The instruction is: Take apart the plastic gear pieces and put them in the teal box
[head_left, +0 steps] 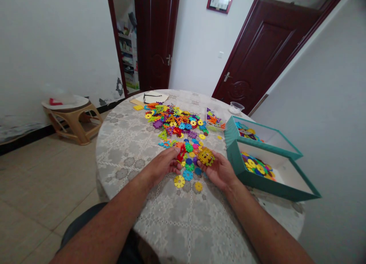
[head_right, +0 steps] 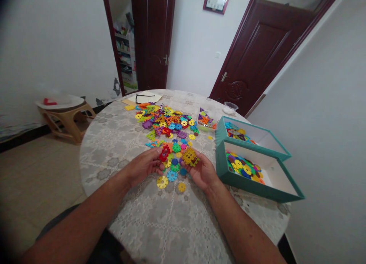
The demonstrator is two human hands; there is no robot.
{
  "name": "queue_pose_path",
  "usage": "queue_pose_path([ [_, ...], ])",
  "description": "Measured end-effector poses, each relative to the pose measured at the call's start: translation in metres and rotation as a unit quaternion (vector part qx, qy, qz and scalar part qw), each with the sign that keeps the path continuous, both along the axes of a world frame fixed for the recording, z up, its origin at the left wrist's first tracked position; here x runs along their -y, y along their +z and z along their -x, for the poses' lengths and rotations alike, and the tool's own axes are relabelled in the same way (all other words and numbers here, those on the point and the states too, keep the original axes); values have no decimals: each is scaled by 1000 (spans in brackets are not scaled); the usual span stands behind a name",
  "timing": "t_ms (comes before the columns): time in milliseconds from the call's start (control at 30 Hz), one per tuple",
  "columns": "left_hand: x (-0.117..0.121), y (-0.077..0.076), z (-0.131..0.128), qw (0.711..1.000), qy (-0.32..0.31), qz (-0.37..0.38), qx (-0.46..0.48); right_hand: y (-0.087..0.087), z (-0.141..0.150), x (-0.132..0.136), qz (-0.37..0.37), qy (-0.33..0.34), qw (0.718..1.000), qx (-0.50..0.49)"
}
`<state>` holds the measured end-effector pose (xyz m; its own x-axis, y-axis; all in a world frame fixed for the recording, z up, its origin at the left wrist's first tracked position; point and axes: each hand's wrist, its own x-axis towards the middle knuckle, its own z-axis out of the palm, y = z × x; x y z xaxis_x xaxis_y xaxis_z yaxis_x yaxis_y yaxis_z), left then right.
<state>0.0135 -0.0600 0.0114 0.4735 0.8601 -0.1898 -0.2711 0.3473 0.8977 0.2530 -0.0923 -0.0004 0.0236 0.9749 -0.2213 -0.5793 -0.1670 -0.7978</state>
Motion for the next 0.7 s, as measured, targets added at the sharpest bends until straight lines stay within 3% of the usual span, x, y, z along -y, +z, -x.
queue_pose_path([
  [100, 4, -2, -5, 999, -11, -20, -24, 0, 7, 5, -31, 8, 998, 53],
  [167, 9, -3, -11, 997, -31, -44, -50, -1, 15, 10, -78, 12, 987, 138],
  [233, 15, -4, -16, 994, -59, -62, -70, -1, 24, 18, -130, 19, 956, 263],
  [333, 23, -4, -22, 991, -80, -70, -81, 3, 35, 29, -193, 32, 885, 423],
  [533, 26, 0, -15, 990, -107, -63, -61, 4, 42, 39, -325, 103, 775, 532],
  [633, 25, 1, -12, 984, -148, -61, -75, 4, 39, 37, -319, 81, 758, 563],
  [700, 22, 1, -10, 984, -145, -67, -81, 14, 30, 35, -300, 65, 755, 580],
])
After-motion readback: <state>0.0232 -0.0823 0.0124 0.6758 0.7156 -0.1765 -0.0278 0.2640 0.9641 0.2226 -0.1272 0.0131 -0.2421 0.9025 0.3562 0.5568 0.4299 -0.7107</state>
